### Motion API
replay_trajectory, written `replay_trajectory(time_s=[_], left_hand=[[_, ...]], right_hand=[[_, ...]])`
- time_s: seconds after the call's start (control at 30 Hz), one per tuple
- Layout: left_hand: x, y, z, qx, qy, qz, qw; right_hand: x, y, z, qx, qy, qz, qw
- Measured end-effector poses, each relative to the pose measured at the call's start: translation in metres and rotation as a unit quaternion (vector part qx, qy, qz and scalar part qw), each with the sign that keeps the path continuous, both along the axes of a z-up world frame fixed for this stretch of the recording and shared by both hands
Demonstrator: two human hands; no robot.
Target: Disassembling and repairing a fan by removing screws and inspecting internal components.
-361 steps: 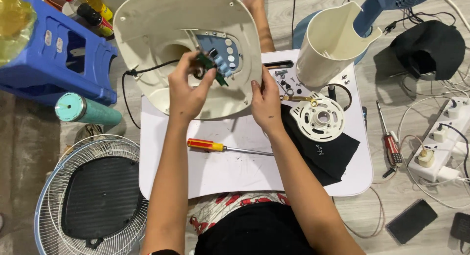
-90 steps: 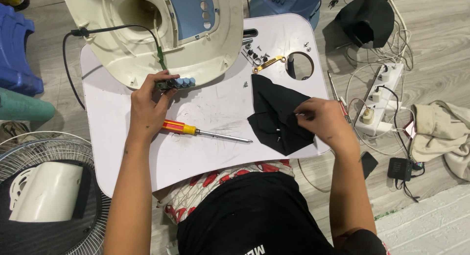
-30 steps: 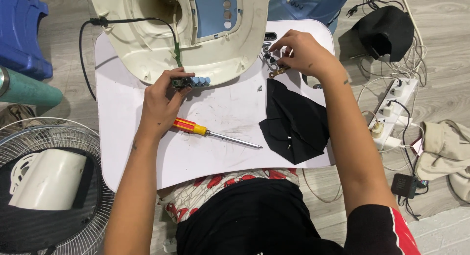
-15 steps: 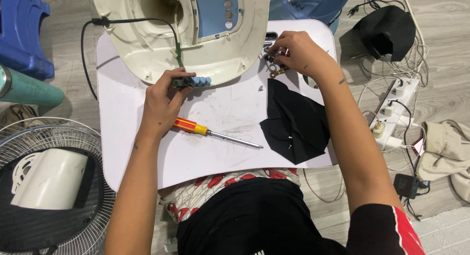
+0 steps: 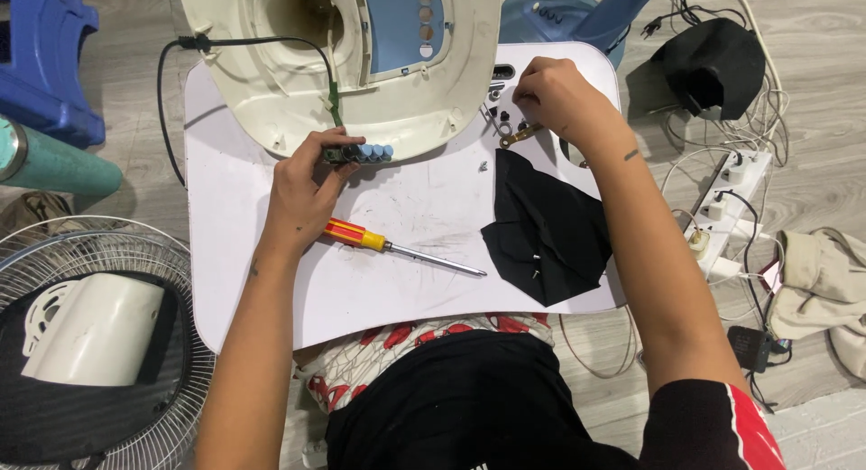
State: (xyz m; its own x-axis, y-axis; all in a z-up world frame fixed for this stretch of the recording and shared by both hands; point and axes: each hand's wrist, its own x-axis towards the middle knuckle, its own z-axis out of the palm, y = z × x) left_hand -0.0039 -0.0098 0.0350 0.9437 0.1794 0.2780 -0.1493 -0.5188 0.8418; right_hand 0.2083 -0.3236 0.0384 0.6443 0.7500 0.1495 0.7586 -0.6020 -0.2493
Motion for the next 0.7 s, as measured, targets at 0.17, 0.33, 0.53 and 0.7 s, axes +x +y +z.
replay_trajectory(time_s=[0.17, 0.33, 0.53, 0.7], left_hand=[[0.0, 0.001, -0.001, 0.004, -0.001, 0.003, 1.0], [0.0, 0.0, -0.001, 0.007, 0.006, 0.007, 1.0], [0.001, 0.001, -0.001, -0.002, 0.0, -0.002, 1.0], [-0.001, 0.002, 0.002, -0.013, 0.021, -0.015, 1.0]], right_hand=[[0.014, -0.003, -0.015, -0.02, -0.051, -0.012, 0.998], [0.015, -0.003, 0.004, -0.003, -0.026, -0.015, 1.0], [0.004, -0.033, 0.047, 0.055, -0.041, -0.014, 0.997], [-0.022, -0.014, 0.04, -0.034, 0.079, -0.045, 0.995]])
